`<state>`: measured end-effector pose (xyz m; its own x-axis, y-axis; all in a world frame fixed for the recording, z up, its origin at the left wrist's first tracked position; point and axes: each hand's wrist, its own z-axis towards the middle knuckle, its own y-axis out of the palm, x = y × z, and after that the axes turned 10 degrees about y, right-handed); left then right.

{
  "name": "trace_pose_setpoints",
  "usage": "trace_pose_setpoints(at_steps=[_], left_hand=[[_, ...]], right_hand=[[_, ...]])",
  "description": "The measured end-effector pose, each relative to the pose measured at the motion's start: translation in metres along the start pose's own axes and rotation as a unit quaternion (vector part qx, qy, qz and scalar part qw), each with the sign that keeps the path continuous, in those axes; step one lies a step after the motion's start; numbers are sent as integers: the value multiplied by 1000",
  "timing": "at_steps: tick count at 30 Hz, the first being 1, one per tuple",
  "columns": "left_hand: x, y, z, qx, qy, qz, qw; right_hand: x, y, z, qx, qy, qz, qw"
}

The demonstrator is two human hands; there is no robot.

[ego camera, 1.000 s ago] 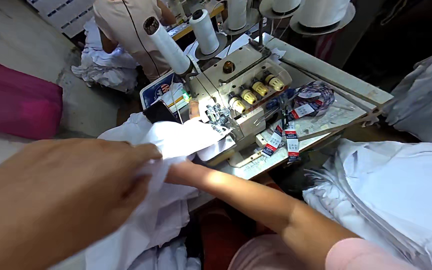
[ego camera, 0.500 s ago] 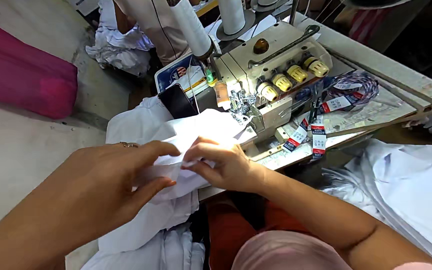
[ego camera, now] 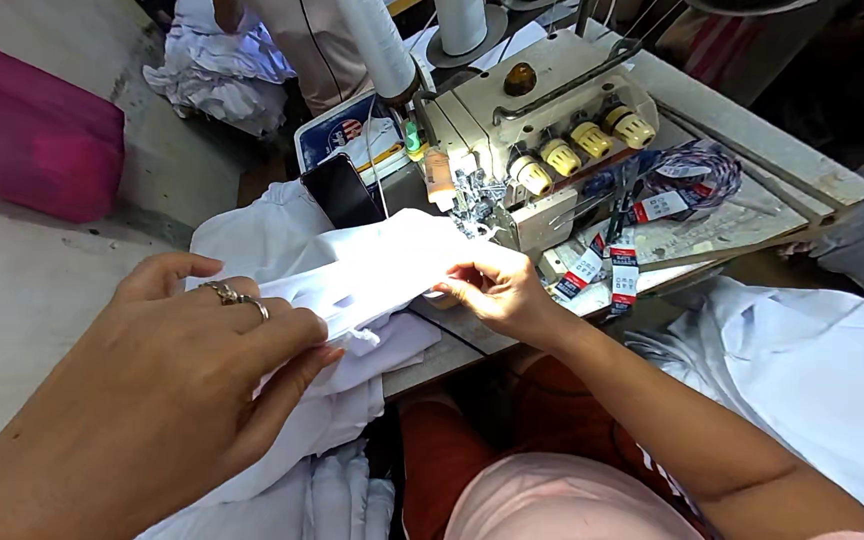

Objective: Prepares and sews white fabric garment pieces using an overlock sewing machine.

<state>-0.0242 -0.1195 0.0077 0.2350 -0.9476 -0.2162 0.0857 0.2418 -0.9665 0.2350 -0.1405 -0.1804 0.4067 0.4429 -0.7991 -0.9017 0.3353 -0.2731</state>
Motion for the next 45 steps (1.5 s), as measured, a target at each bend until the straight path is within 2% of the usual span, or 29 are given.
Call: trace_pose_setpoints(at_steps=[3,7,11,13,17,20,24,27,35,40,45], left_hand=[[2,-4,2,-9,-4,-4,1000],[4,-4,3,-1,-15,-3,1000],[5,-7,4,26,-18,42,999],[2,-8,6,50,-26,47,997],[-2,-14,24,66,-44,2,997],[-9,1,32,71,-35,2,997],[-30,37,36,88,6,45,995],[-34,45,42,71,-1,56,996],[-32,67,63,72,-9,54,996],[-22,81,81,45,-43,20,998],[-21,102,93,75,3,-1,997]], right_hand=[[-2,2,4,-11,29,17,999],[0,5,7,-14,26,23,999],[2,8,12,37,-3,51,998],[1,4,16,34,5,99,995],[-16,-20,12,-51,156,184,969],[-19,-33,-12,-72,208,184,958],[-10,-36,-45,-27,177,161,971],[-3,-32,-53,-7,158,159,975],[11,-22,-39,5,179,185,966],[16,-19,-34,-5,183,196,963],[23,-17,-30,-6,173,212,962]])
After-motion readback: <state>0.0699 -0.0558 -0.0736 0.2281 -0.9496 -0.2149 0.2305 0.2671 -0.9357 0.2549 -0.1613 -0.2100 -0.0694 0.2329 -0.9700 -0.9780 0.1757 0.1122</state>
